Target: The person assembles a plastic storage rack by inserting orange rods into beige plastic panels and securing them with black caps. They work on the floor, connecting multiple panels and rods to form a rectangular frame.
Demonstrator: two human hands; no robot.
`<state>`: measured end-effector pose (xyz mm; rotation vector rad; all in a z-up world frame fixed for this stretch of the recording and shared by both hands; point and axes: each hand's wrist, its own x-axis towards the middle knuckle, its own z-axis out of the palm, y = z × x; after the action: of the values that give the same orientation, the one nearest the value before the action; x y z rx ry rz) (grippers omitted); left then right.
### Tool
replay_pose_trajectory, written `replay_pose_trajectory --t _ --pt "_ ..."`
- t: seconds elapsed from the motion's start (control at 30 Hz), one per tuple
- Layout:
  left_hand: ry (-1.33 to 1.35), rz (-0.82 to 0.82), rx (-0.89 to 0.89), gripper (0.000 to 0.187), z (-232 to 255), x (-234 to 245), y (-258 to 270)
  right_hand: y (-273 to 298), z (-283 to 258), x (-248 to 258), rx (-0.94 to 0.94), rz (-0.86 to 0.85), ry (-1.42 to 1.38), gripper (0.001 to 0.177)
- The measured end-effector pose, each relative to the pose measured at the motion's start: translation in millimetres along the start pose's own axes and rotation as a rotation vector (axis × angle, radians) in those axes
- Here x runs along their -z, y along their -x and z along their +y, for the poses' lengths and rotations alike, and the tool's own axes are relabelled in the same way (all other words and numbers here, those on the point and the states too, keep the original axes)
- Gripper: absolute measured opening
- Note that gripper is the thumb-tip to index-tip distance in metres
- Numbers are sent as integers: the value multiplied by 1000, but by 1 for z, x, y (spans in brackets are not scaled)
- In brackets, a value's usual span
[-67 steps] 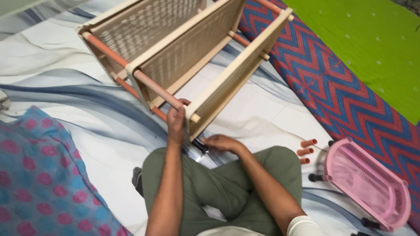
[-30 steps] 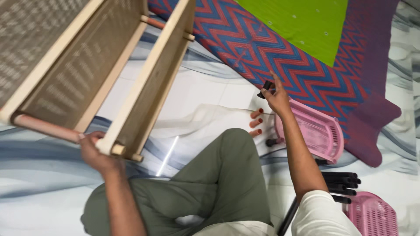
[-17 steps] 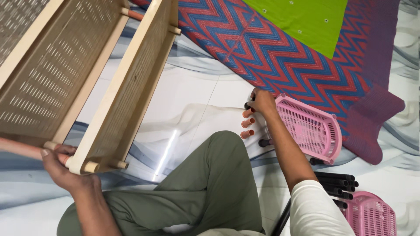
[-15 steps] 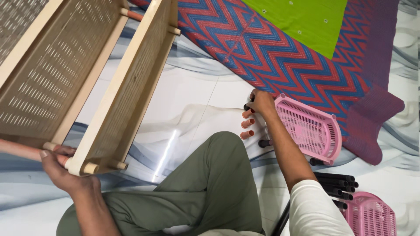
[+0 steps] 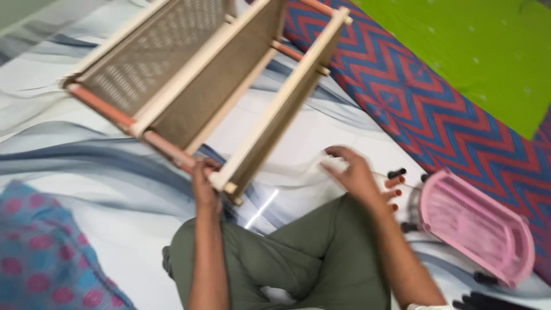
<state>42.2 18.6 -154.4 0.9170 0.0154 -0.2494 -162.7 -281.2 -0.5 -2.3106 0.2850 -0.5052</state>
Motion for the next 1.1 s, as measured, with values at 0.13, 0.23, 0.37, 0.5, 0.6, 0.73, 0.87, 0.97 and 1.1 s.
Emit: replay_pose_trajectory --t 0.13,0.23,0.37,0.5,0.6,0.73,0.87,0.97,1.1 --pt "102 -94 151 25 15 -22 24 -4 -104 -82 398 -68 -4 59" --pt "336 -65 197 20 31 -32 22 -17 -158 -120 435 -182 204 75" --pt "391 -6 88 25 38 -39 -2 -21 -182 -130 296 -263 351 70" --pt "516 66 183 29 38 -45 -17 -25 -180 -134 363 -243 422 52" --pt "595 114 218 34 49 -49 -21 -34 -182 -143 332 -287 466 45" --pt "603 92 191 42 64 -49 -16 -43 -186 -154 353 -342 509 42" --pt "567 105 219 45 71 -51 -14 -54 -175 -152 437 -429 484 46" --pt "550 118 253 45 73 -50 -13 -55 -171 -153 476 -504 505 47" --pt "660 100 130 40 72 -57 -11 -49 -175 -150 581 -300 409 51"
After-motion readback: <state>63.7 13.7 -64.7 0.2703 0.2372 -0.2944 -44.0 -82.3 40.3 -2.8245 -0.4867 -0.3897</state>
